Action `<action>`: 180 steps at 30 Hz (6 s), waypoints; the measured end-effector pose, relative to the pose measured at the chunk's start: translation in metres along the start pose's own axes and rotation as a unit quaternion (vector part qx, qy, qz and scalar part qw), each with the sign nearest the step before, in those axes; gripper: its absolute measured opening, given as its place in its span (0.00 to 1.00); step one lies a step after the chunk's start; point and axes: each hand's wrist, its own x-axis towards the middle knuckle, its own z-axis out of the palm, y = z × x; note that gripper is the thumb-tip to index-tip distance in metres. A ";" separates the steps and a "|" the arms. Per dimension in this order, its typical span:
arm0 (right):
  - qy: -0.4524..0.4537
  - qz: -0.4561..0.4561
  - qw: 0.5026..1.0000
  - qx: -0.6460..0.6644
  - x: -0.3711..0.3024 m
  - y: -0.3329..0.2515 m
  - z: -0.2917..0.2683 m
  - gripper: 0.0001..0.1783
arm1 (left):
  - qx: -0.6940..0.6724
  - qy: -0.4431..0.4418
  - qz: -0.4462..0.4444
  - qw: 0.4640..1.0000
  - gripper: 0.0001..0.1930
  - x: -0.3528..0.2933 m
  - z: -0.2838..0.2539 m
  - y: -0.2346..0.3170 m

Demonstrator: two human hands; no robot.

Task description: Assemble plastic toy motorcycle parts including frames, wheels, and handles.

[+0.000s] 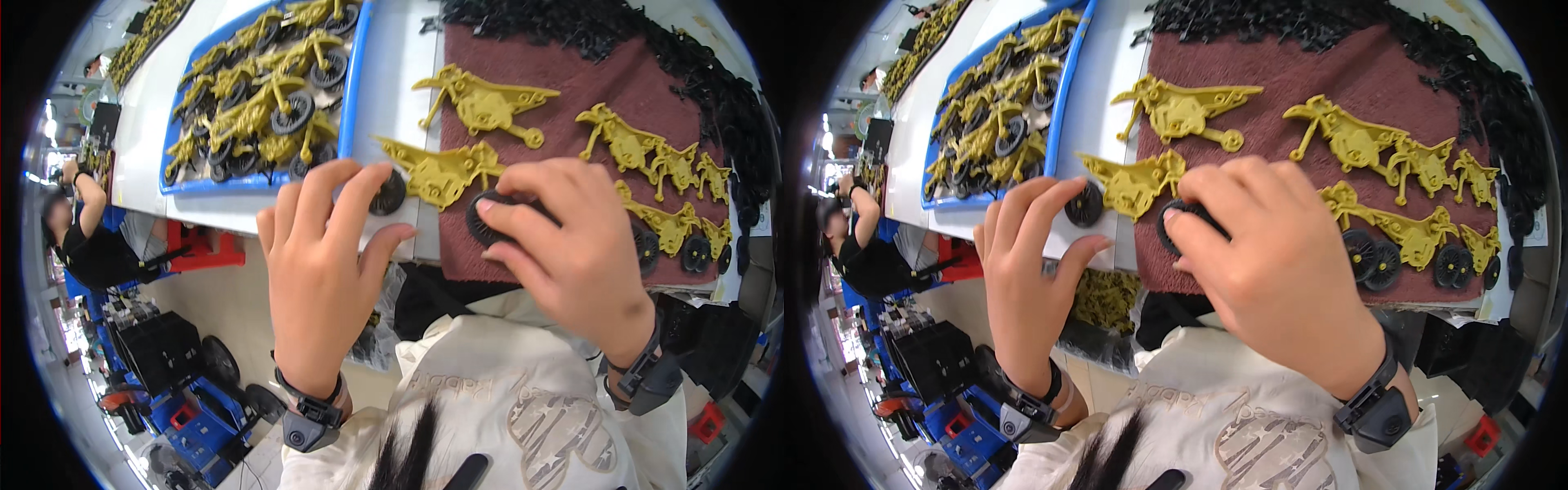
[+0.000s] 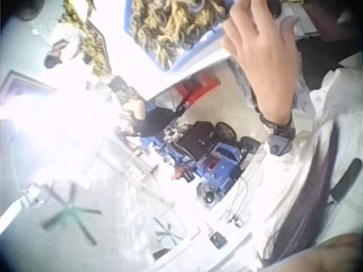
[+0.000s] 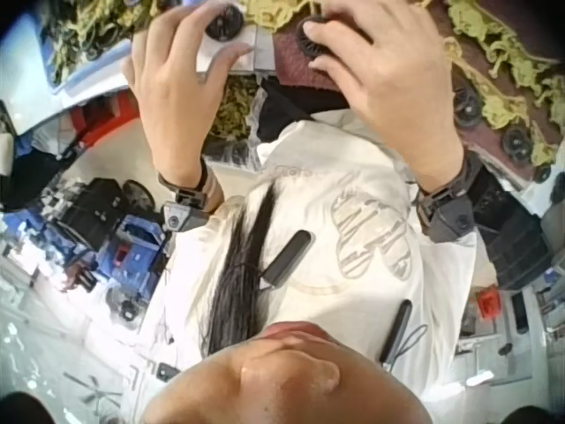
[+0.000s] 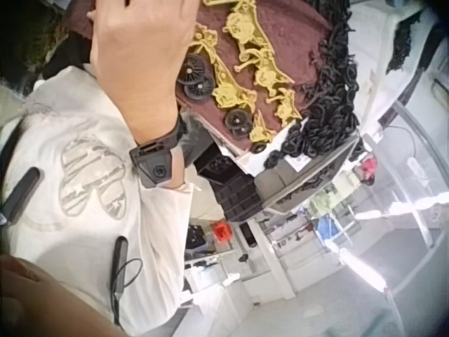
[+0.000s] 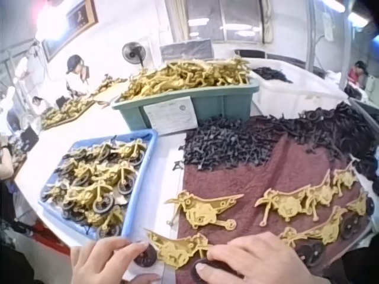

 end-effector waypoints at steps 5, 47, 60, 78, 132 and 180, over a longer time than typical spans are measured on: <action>0.034 -0.007 0.999 0.025 -0.008 0.003 -0.016 0.22 | -0.084 0.114 0.120 0.983 0.11 0.042 -0.017 -0.005; -0.004 0.117 0.992 0.044 -0.023 0.098 -0.123 0.11 | -0.435 -0.041 -0.045 0.899 0.10 0.024 0.009 0.043; -0.002 0.114 0.993 0.013 -0.038 0.056 -0.053 0.11 | -0.452 -0.086 0.095 0.883 0.14 0.008 0.029 0.064; 0.018 0.062 0.998 0.010 -0.045 0.056 -0.047 0.12 | -0.470 -0.135 -0.163 0.857 0.05 -0.025 0.044 0.102; -0.332 0.334 0.879 0.076 0.049 0.040 -0.080 0.13 | -0.118 -0.137 0.027 0.983 0.08 -0.003 0.042 0.117; 0.092 0.207 0.974 0.008 -0.049 0.022 -0.027 0.16 | -0.077 -0.115 0.099 0.985 0.24 0.034 0.026 0.084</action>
